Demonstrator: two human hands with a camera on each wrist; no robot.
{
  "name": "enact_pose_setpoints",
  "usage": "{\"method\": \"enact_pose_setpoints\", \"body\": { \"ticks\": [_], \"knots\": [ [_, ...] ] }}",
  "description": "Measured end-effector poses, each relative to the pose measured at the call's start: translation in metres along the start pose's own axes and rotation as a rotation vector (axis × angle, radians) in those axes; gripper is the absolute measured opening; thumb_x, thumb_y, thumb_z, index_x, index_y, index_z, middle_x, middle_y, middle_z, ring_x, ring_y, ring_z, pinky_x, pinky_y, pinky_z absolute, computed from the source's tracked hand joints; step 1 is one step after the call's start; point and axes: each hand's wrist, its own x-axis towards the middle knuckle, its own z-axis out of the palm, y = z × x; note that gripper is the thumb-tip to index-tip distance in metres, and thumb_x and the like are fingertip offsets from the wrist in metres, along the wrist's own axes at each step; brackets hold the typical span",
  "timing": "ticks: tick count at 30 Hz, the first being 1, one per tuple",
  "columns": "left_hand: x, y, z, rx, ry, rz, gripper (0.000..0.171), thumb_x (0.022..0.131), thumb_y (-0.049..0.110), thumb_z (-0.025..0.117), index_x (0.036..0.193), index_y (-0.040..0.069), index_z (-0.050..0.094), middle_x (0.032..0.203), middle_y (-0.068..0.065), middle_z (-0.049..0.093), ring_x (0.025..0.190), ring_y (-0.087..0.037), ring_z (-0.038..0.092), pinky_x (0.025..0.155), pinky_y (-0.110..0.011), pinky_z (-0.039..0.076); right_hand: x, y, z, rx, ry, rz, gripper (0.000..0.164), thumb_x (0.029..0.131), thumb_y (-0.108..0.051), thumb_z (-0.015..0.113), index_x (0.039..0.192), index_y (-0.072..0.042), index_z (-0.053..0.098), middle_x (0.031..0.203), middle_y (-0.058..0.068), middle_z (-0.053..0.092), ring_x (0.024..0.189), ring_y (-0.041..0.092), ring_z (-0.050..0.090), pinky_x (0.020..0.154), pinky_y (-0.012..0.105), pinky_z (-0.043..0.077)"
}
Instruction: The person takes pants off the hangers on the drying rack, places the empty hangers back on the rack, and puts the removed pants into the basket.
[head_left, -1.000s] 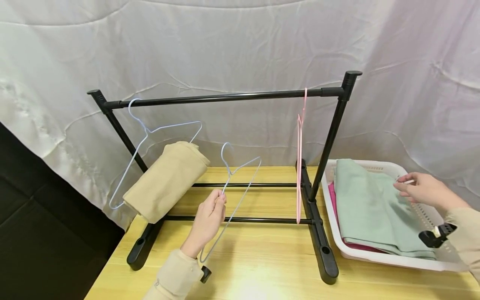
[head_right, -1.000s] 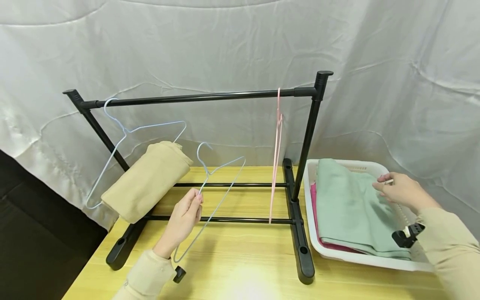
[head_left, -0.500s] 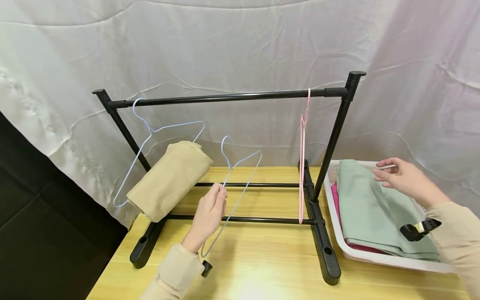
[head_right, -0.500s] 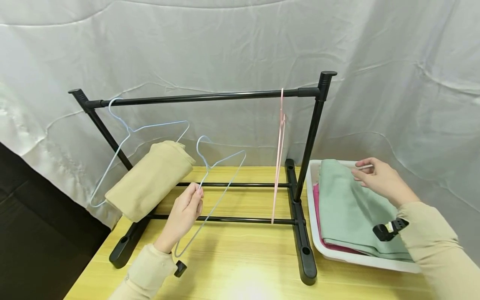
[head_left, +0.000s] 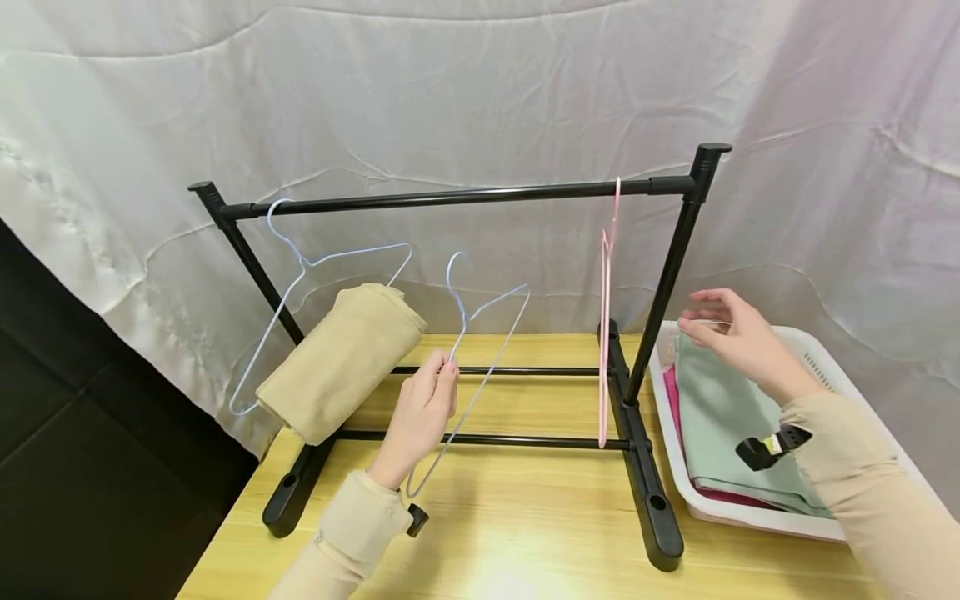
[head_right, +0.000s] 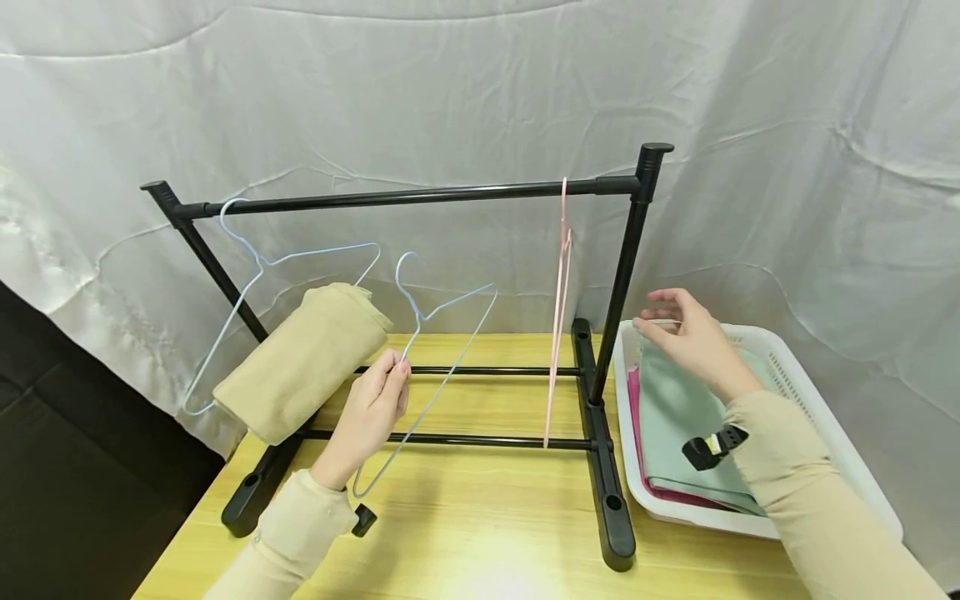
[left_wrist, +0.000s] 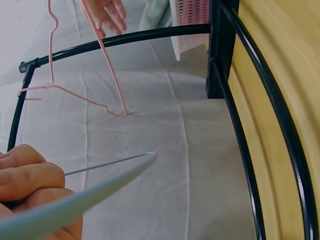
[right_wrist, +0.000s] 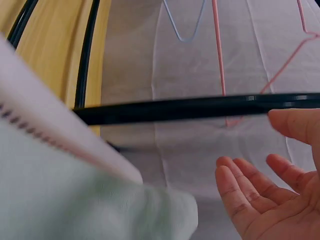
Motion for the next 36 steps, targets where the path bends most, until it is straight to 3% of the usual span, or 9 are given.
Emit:
{"method": "enact_pose_setpoints", "body": {
  "ticks": [2,5,9,10,14,17,21,25,36],
  "knots": [
    [0.002,0.002,-0.001,0.006,0.007,0.005,0.029,0.118,0.024,0.038,0.098,0.010,0.053,0.061,0.002,0.045,0.051,-0.008,0.042,0.054,-0.025,0.037,0.003,-0.007,0.005,-0.002,0.007,0.004,0.072,0.110,-0.038,0.062,0.161,0.002,0.031,0.153,0.033,0.053,0.118,0.009,0.067,0.085,0.010,0.050],
    [0.006,0.005,-0.001,0.017,0.017,0.016,0.027,0.118,0.022,0.039,0.098,0.011,0.053,0.061,0.002,0.045,0.051,-0.009,0.043,0.054,-0.025,0.037,0.007,-0.015,0.012,0.010,0.007,0.021,0.081,0.109,-0.045,0.060,0.166,-0.002,0.023,0.158,0.033,0.048,0.141,0.044,0.055,0.105,0.034,0.055],
    [0.010,0.009,-0.002,0.024,0.022,0.032,0.027,0.118,0.020,0.039,0.097,0.010,0.053,0.061,0.002,0.046,0.051,-0.008,0.042,0.053,-0.024,0.036,0.013,-0.021,0.024,0.044,0.019,0.026,0.090,0.109,-0.048,0.060,0.169,-0.001,0.012,0.161,0.038,0.039,0.148,0.057,0.043,0.117,0.069,0.041],
    [0.011,0.010,-0.002,0.024,0.023,0.035,0.027,0.118,0.020,0.039,0.097,0.010,0.053,0.061,0.001,0.046,0.051,-0.008,0.042,0.053,-0.024,0.036,0.015,-0.022,0.027,0.060,0.027,0.015,0.089,0.109,-0.046,0.060,0.169,-0.001,0.012,0.160,0.039,0.042,0.146,0.056,0.046,0.117,0.063,0.045],
    [0.016,0.013,-0.003,0.036,0.026,0.044,0.027,0.118,0.021,0.038,0.099,0.009,0.053,0.061,0.001,0.047,0.051,-0.009,0.043,0.053,-0.025,0.037,0.018,-0.023,0.040,0.104,0.081,-0.053,0.074,0.111,-0.038,0.059,0.166,-0.004,0.023,0.147,0.035,0.057,0.118,0.011,0.069,0.099,0.023,0.054],
    [0.019,0.016,-0.003,0.050,0.036,0.042,0.026,0.118,0.021,0.039,0.100,0.009,0.053,0.061,0.001,0.049,0.052,-0.011,0.046,0.054,-0.026,0.039,0.021,-0.022,0.047,0.122,0.100,-0.099,0.058,0.114,-0.035,0.050,0.162,-0.007,0.031,0.139,0.030,0.064,0.102,-0.012,0.062,0.094,0.017,0.048],
    [0.021,0.020,-0.003,0.053,0.041,0.046,0.024,0.117,0.020,0.039,0.101,0.009,0.053,0.062,0.002,0.049,0.053,-0.012,0.046,0.055,-0.026,0.039,0.021,-0.021,0.051,0.129,0.092,-0.103,0.052,0.117,-0.039,0.038,0.156,-0.004,0.036,0.138,0.028,0.067,0.122,0.015,0.069,0.113,0.049,0.050],
    [0.025,0.025,-0.004,0.057,0.054,0.066,0.025,0.117,0.020,0.039,0.100,0.009,0.053,0.062,0.002,0.048,0.052,-0.011,0.044,0.054,-0.025,0.037,0.020,-0.019,0.051,0.138,0.071,-0.093,0.054,0.118,-0.043,0.033,0.150,0.000,0.038,0.138,0.029,0.067,0.142,0.043,0.054,0.119,0.070,0.038],
    [0.037,0.041,-0.006,0.127,0.109,0.115,0.025,0.116,0.020,0.040,0.100,0.008,0.055,0.064,0.001,0.047,0.053,-0.012,0.044,0.055,-0.028,0.037,0.025,-0.014,0.058,0.120,0.093,-0.128,0.048,0.119,-0.035,0.027,0.141,0.007,0.037,0.122,0.031,0.067,0.126,0.043,0.061,0.110,0.060,0.044]
  ]
}}
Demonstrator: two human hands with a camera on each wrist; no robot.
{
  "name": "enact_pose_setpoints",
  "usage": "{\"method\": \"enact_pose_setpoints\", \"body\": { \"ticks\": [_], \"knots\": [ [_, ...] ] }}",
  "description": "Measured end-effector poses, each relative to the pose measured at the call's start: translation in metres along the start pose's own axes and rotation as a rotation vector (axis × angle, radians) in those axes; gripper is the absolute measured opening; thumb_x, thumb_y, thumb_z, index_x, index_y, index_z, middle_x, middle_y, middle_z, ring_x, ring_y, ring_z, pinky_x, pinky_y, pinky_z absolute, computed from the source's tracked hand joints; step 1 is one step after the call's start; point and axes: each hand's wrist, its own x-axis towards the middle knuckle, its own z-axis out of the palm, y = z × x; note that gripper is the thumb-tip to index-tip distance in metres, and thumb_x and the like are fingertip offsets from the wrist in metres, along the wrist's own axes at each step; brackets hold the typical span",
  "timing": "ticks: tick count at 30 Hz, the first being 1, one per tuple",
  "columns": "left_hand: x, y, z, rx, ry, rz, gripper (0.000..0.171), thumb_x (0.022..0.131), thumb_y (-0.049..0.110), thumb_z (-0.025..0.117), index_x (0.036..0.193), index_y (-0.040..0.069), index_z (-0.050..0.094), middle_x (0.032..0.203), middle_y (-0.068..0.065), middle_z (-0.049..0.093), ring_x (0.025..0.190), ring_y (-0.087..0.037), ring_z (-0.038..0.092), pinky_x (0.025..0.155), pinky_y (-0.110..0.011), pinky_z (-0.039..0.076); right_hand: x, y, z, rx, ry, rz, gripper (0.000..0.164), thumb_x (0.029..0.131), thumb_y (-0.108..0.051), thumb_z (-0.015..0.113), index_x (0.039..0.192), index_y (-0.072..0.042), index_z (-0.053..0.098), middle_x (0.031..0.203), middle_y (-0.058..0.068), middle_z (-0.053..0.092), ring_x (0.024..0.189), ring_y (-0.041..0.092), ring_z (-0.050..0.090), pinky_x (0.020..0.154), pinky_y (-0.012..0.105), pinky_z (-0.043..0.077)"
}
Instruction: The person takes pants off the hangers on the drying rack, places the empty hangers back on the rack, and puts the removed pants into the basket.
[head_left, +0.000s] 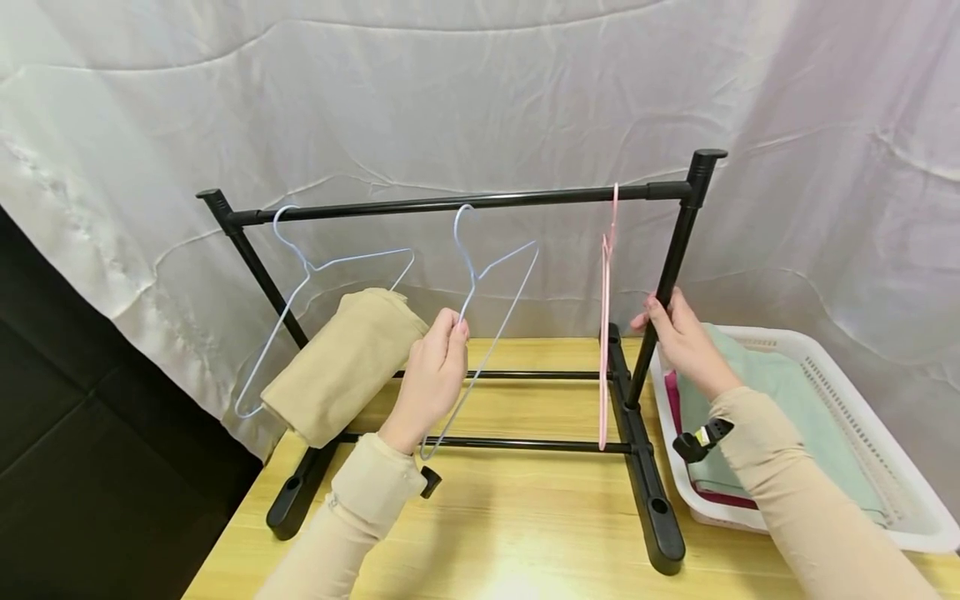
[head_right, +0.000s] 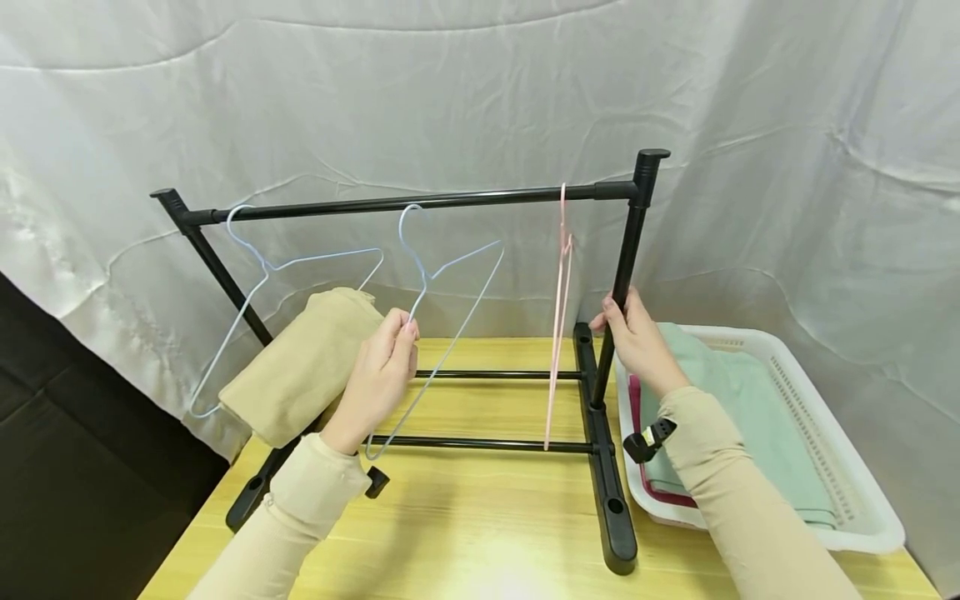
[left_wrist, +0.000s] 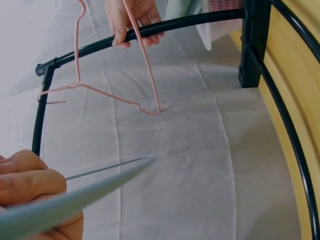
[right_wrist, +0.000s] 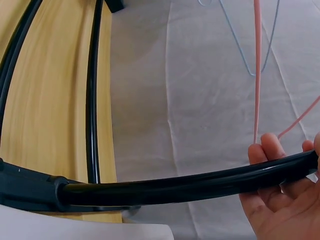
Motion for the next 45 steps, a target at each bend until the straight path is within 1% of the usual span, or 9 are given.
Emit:
{"method": "enact_pose_setpoints", "body": {
  "ticks": [7,13,16,20,25,30,34,41,45],
  "knots": [
    [0.012,0.006,-0.004,0.051,0.016,0.021,0.025,0.115,0.019,0.040,0.100,0.007,0.055,0.067,-0.001,0.047,0.056,-0.016,0.043,0.058,-0.031,0.038,0.001,0.004,0.003,-0.062,0.017,0.003,0.047,0.119,-0.035,0.026,0.139,0.005,0.038,0.116,0.026,0.067,0.113,0.036,0.060,0.094,0.040,0.044],
    [0.022,0.011,-0.009,0.021,0.018,0.001,0.026,0.116,0.021,0.039,0.102,0.005,0.054,0.071,-0.002,0.046,0.060,-0.018,0.044,0.060,-0.033,0.039,0.001,0.003,0.005,-0.075,0.029,-0.002,0.045,0.119,-0.036,0.026,0.137,0.004,0.037,0.111,0.021,0.065,0.102,0.031,0.057,0.088,0.034,0.042],
    [0.027,0.013,-0.010,0.032,0.022,0.004,0.027,0.116,0.022,0.039,0.103,0.005,0.055,0.072,-0.002,0.045,0.060,-0.019,0.043,0.060,-0.034,0.038,0.002,0.003,0.006,-0.071,0.034,-0.013,0.045,0.119,-0.036,0.025,0.135,0.004,0.037,0.110,0.022,0.064,0.100,0.030,0.056,0.088,0.032,0.042],
    [0.034,0.015,-0.009,0.073,0.028,0.017,0.027,0.116,0.022,0.039,0.103,0.005,0.055,0.070,-0.002,0.044,0.058,-0.020,0.041,0.058,-0.036,0.036,0.002,0.001,0.006,-0.071,0.044,-0.010,0.045,0.119,-0.036,0.025,0.134,0.004,0.038,0.109,0.021,0.065,0.101,0.030,0.057,0.090,0.035,0.042],
    [0.042,0.016,-0.003,0.096,0.010,-0.013,0.026,0.116,0.024,0.038,0.101,0.008,0.053,0.071,-0.001,0.044,0.059,-0.020,0.041,0.058,-0.035,0.036,0.002,0.000,0.007,-0.058,0.038,-0.002,0.046,0.118,-0.038,0.025,0.134,0.004,0.037,0.109,0.022,0.064,0.104,0.033,0.059,0.094,0.043,0.043],
    [0.048,0.015,0.004,0.097,-0.013,-0.042,0.026,0.116,0.024,0.038,0.104,0.008,0.054,0.073,-0.001,0.044,0.062,-0.021,0.044,0.061,-0.035,0.039,0.000,0.000,0.008,-0.050,0.041,0.004,0.048,0.118,-0.039,0.025,0.135,0.004,0.037,0.109,0.023,0.064,0.106,0.035,0.058,0.096,0.049,0.044],
    [0.051,0.011,0.009,0.105,-0.028,-0.055,0.026,0.116,0.024,0.038,0.106,0.007,0.055,0.072,-0.002,0.044,0.063,-0.023,0.047,0.061,-0.035,0.040,0.001,0.002,0.010,-0.053,0.050,0.003,0.047,0.118,-0.039,0.025,0.135,0.004,0.037,0.108,0.023,0.064,0.103,0.034,0.057,0.095,0.049,0.044],
    [0.053,0.004,0.015,0.130,-0.039,-0.062,0.026,0.116,0.025,0.038,0.106,0.008,0.055,0.072,-0.002,0.047,0.066,-0.025,0.053,0.062,-0.036,0.043,0.001,0.003,0.011,-0.061,0.060,-0.004,0.046,0.118,-0.039,0.026,0.133,0.003,0.037,0.107,0.023,0.065,0.103,0.032,0.058,0.095,0.044,0.044],
    [0.051,0.001,0.016,0.124,-0.045,-0.068,0.026,0.116,0.025,0.038,0.105,0.009,0.054,0.071,-0.002,0.048,0.062,-0.022,0.050,0.060,-0.035,0.041,0.001,0.004,0.011,-0.058,0.056,0.004,0.049,0.118,-0.041,0.024,0.134,0.004,0.036,0.109,0.026,0.063,0.104,0.035,0.057,0.097,0.049,0.044]
  ]
}}
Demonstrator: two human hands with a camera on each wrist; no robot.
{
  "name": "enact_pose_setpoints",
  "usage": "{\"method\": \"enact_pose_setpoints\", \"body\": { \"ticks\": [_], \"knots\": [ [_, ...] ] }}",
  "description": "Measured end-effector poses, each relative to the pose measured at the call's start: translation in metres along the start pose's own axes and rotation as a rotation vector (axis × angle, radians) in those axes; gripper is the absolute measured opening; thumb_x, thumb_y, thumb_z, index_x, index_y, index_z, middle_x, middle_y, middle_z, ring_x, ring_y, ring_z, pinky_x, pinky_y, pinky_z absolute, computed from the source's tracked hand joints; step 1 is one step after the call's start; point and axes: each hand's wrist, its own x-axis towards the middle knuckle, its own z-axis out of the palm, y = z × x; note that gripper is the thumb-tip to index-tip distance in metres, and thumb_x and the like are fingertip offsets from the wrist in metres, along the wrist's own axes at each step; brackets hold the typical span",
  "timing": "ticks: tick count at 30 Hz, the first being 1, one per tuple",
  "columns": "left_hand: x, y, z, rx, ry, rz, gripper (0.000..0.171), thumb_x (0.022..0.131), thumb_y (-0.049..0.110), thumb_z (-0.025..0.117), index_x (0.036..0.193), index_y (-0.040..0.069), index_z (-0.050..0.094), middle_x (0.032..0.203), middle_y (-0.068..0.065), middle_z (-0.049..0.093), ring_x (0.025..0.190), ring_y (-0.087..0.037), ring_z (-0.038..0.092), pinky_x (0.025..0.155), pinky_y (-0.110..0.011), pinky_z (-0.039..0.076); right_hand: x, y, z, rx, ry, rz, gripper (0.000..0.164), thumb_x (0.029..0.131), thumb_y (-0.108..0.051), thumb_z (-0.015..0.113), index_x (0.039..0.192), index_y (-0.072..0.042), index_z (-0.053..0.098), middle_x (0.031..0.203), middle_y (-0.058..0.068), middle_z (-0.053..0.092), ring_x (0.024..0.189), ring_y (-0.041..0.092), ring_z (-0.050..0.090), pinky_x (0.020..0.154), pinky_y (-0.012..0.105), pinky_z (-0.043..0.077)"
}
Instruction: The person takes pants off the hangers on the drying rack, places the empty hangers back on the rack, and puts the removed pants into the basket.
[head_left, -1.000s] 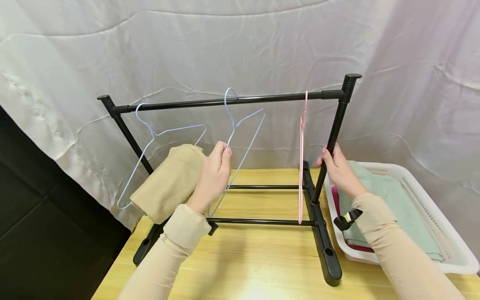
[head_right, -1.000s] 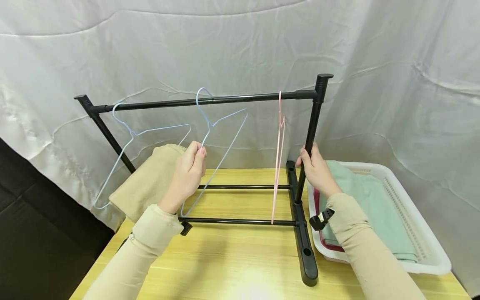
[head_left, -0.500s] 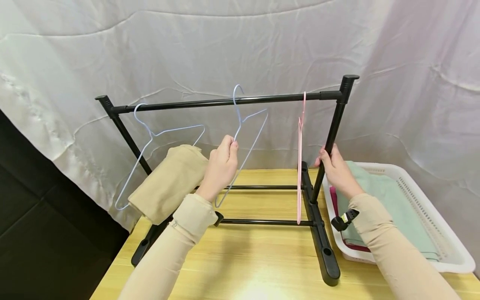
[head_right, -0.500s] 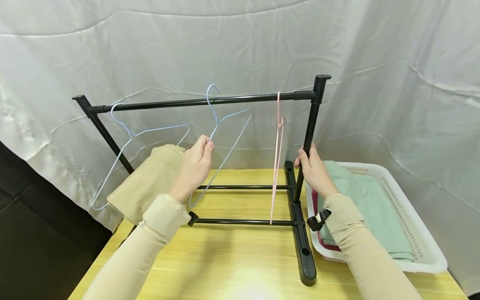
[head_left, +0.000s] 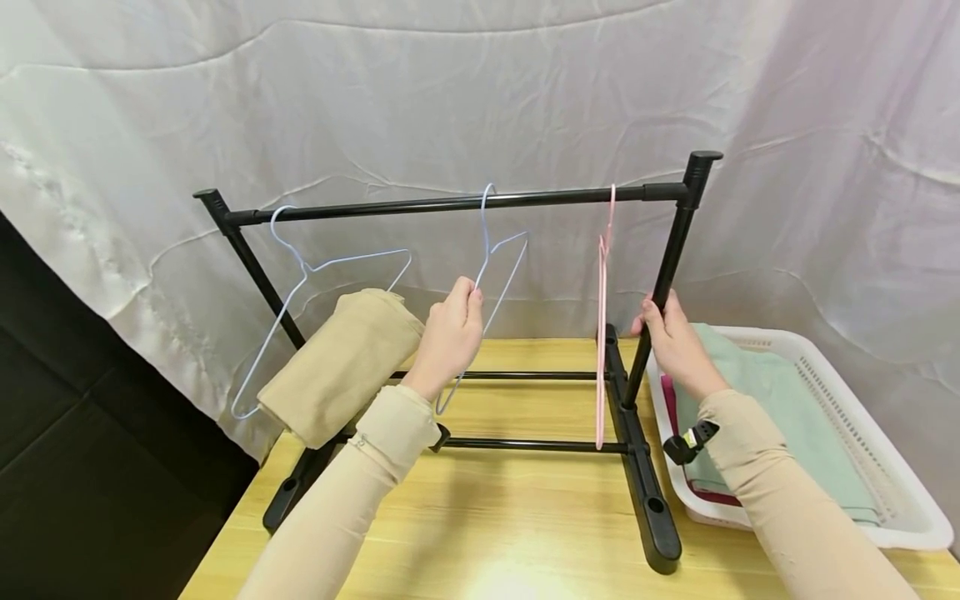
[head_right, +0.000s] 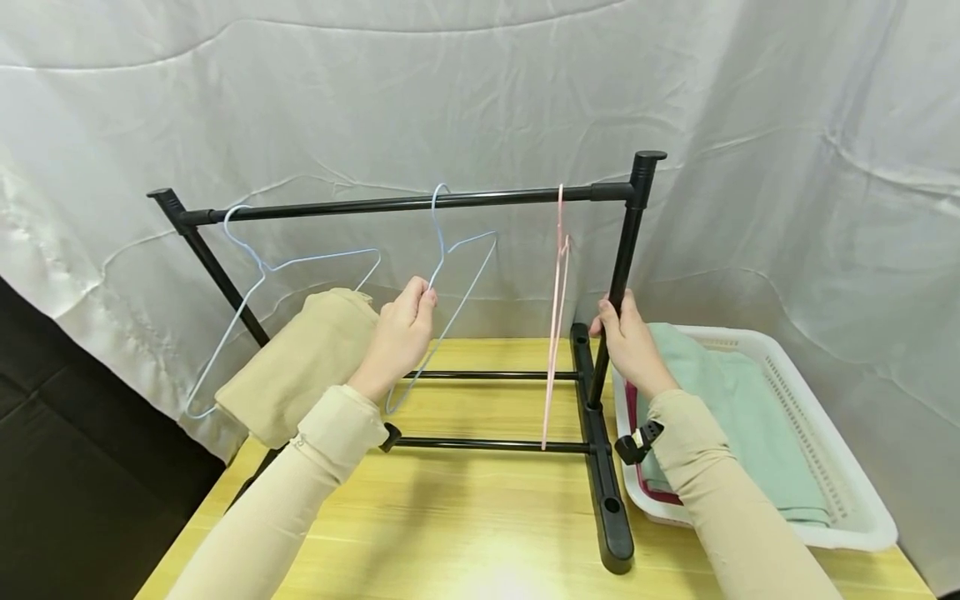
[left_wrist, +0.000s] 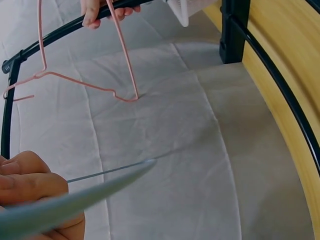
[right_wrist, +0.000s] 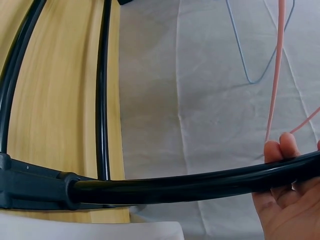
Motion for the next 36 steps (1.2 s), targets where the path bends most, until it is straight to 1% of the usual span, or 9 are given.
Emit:
{"method": "enact_pose_setpoints", "body": {
  "ticks": [3,7,10,13,17,20,25,31,36],
  "knots": [
    [-0.002,-0.002,0.001,-0.002,-0.003,-0.001,0.025,0.116,0.025,0.038,0.105,0.009,0.054,0.071,-0.002,0.047,0.060,-0.020,0.048,0.058,-0.034,0.040,-0.001,0.000,0.000,0.002,-0.001,0.008,0.052,0.118,-0.044,0.024,0.136,0.004,0.034,0.110,0.028,0.063,0.107,0.039,0.057,0.100,0.055,0.044],
    [-0.007,-0.003,0.003,-0.013,-0.005,-0.003,0.025,0.116,0.025,0.038,0.105,0.009,0.054,0.071,-0.001,0.046,0.060,-0.019,0.046,0.057,-0.034,0.039,-0.001,-0.001,0.000,0.010,-0.005,0.020,0.054,0.117,-0.044,0.024,0.139,0.004,0.033,0.110,0.028,0.062,0.109,0.041,0.057,0.102,0.059,0.043],
    [-0.011,-0.003,0.004,-0.025,-0.005,-0.001,0.025,0.116,0.025,0.037,0.105,0.009,0.053,0.070,-0.001,0.046,0.059,-0.019,0.046,0.057,-0.034,0.038,-0.001,-0.001,0.001,0.008,-0.004,0.018,0.052,0.118,-0.043,0.024,0.138,0.004,0.034,0.108,0.023,0.063,0.109,0.040,0.057,0.101,0.058,0.043],
    [-0.014,-0.004,0.005,-0.034,-0.002,0.007,0.025,0.116,0.026,0.038,0.105,0.010,0.053,0.070,-0.001,0.045,0.060,-0.020,0.046,0.058,-0.035,0.039,-0.001,0.000,0.001,-0.004,0.002,0.011,0.050,0.118,-0.041,0.024,0.136,0.004,0.035,0.105,0.020,0.064,0.106,0.038,0.057,0.099,0.056,0.044],
    [-0.017,-0.005,0.005,-0.045,0.005,0.016,0.024,0.115,0.027,0.039,0.106,0.011,0.054,0.070,0.000,0.044,0.061,-0.020,0.045,0.059,-0.035,0.038,-0.001,0.000,0.002,-0.002,0.009,0.006,0.050,0.118,-0.041,0.024,0.135,0.004,0.035,0.107,0.025,0.064,0.105,0.037,0.057,0.098,0.054,0.043],
    [-0.019,-0.005,0.004,-0.054,0.010,0.021,0.023,0.115,0.027,0.040,0.106,0.011,0.055,0.071,0.000,0.044,0.061,-0.020,0.044,0.060,-0.035,0.038,-0.002,-0.001,0.001,0.005,0.006,0.012,0.053,0.118,-0.043,0.024,0.137,0.005,0.035,0.109,0.028,0.063,0.107,0.039,0.056,0.100,0.056,0.042],
    [-0.024,-0.005,0.000,-0.060,0.010,0.022,0.023,0.114,0.027,0.042,0.109,0.010,0.056,0.071,0.001,0.046,0.060,-0.019,0.045,0.060,-0.035,0.039,-0.002,-0.001,0.002,0.015,0.001,0.025,0.056,0.117,-0.046,0.024,0.139,0.004,0.034,0.111,0.029,0.063,0.109,0.042,0.056,0.101,0.060,0.041],
    [-0.032,-0.006,-0.006,-0.064,-0.003,0.005,0.023,0.114,0.028,0.042,0.116,0.010,0.058,0.067,0.001,0.047,0.056,-0.018,0.045,0.057,-0.035,0.039,-0.002,-0.001,0.003,0.016,0.002,0.025,0.051,0.118,-0.042,0.025,0.138,0.003,0.034,0.111,0.028,0.063,0.108,0.041,0.056,0.099,0.059,0.042],
    [-0.037,-0.008,-0.011,-0.041,-0.007,0.007,0.023,0.114,0.028,0.044,0.119,0.010,0.058,0.066,0.000,0.052,0.055,-0.017,0.049,0.057,-0.034,0.041,-0.002,0.001,0.003,0.007,0.001,0.022,0.053,0.118,-0.043,0.024,0.139,0.004,0.034,0.111,0.029,0.064,0.108,0.041,0.057,0.099,0.059,0.042]
  ]
}}
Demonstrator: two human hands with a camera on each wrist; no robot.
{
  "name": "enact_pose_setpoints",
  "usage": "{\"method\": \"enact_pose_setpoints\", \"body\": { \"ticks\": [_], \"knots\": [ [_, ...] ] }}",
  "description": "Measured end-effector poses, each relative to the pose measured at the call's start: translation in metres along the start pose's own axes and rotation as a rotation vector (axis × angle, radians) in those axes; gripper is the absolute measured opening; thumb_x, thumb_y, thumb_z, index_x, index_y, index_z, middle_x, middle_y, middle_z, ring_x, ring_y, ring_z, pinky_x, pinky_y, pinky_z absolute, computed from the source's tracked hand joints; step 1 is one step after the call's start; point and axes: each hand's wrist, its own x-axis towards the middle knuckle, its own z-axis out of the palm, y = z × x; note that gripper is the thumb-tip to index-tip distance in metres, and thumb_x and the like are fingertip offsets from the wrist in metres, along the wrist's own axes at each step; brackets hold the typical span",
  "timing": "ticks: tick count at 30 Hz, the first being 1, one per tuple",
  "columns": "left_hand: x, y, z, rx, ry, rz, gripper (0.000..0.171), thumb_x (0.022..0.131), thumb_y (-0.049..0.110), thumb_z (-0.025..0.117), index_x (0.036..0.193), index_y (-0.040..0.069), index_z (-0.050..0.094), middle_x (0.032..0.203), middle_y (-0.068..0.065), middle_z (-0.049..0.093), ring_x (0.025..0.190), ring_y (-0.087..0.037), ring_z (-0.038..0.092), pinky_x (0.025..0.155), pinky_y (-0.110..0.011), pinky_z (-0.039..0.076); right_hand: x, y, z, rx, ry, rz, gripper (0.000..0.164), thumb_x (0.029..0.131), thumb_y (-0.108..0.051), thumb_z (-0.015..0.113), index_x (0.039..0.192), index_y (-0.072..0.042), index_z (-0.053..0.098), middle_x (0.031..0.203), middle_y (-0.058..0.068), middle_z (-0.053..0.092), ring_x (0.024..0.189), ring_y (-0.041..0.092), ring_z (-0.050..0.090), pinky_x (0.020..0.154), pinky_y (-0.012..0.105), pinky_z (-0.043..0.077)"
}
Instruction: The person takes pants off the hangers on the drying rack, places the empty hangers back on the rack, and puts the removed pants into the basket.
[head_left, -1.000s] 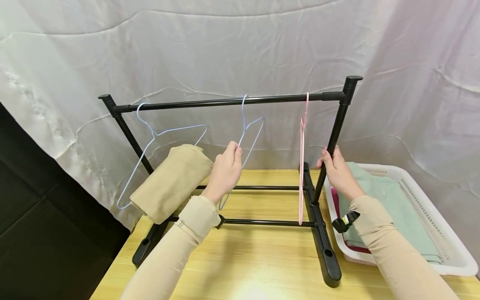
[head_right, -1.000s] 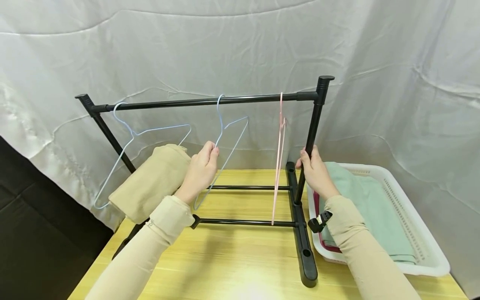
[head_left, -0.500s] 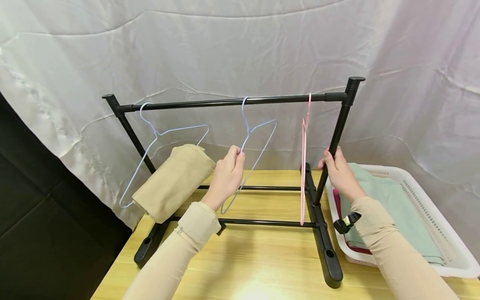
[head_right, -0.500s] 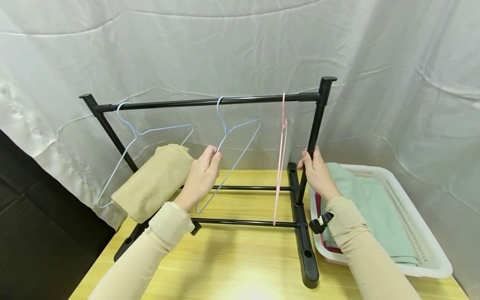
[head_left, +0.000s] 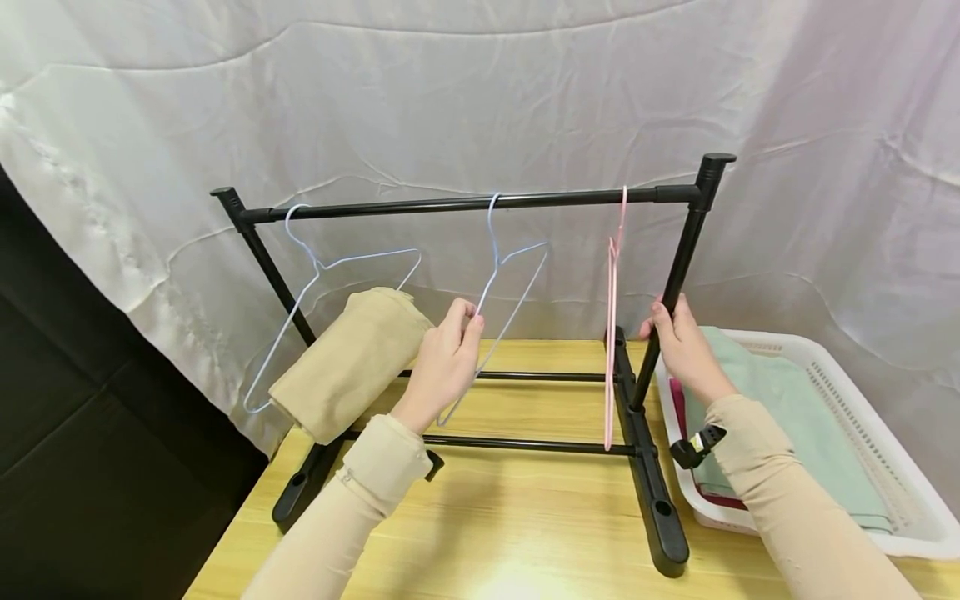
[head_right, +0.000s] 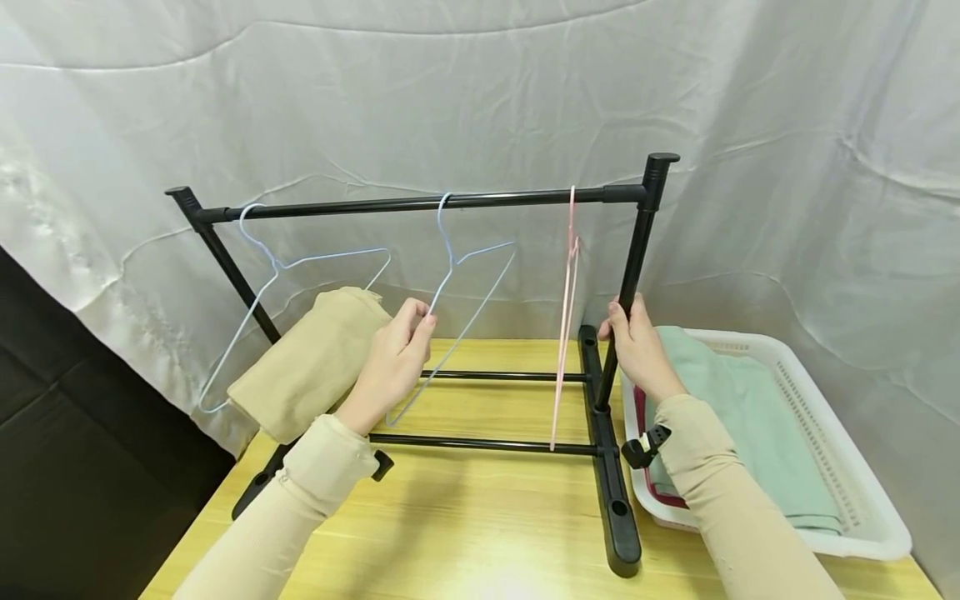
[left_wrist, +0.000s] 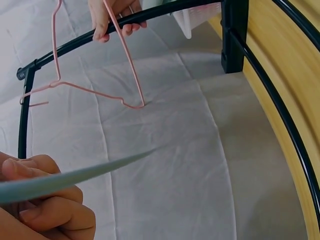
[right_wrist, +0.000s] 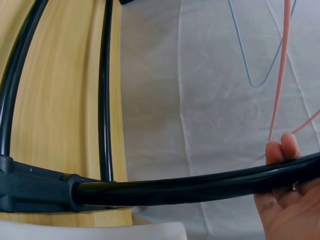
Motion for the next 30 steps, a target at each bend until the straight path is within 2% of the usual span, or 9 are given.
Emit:
{"method": "enact_pose_setpoints", "body": {
  "ticks": [5,11,19,30],
  "knots": [
    [-0.006,-0.002,-0.007,0.019,-0.003,0.010,0.022,0.113,0.028,0.046,0.120,0.011,0.057,0.066,-0.001,0.057,0.056,-0.017,0.052,0.060,-0.035,0.043,0.001,0.001,0.000,-0.002,0.006,-0.015,0.052,0.118,-0.042,0.024,0.138,0.005,0.034,0.109,0.029,0.064,0.106,0.041,0.057,0.098,0.058,0.043],
    [-0.013,-0.005,-0.013,0.031,-0.001,0.027,0.019,0.113,0.027,0.048,0.117,0.012,0.058,0.079,-0.005,0.067,0.066,-0.017,0.057,0.067,-0.035,0.046,0.000,0.000,0.001,-0.002,0.009,-0.013,0.053,0.118,-0.041,0.023,0.140,0.006,0.033,0.111,0.032,0.063,0.107,0.042,0.056,0.099,0.059,0.042],
    [-0.020,-0.013,-0.023,0.049,0.007,0.059,0.016,0.112,0.023,0.052,0.113,0.011,0.061,0.082,-0.003,0.064,0.072,-0.015,0.057,0.072,-0.034,0.049,0.000,0.002,0.001,-0.003,0.016,-0.018,0.051,0.118,-0.040,0.024,0.139,0.005,0.033,0.109,0.030,0.065,0.107,0.042,0.057,0.098,0.059,0.043],
    [-0.024,-0.022,-0.041,0.053,0.004,0.048,0.017,0.111,0.021,0.052,0.114,0.007,0.062,0.085,-0.009,0.069,0.073,-0.016,0.060,0.074,-0.034,0.051,0.002,0.003,0.002,-0.008,0.014,-0.039,0.050,0.118,-0.039,0.024,0.137,0.006,0.034,0.107,0.029,0.066,0.104,0.039,0.057,0.095,0.057,0.043]
  ]
}}
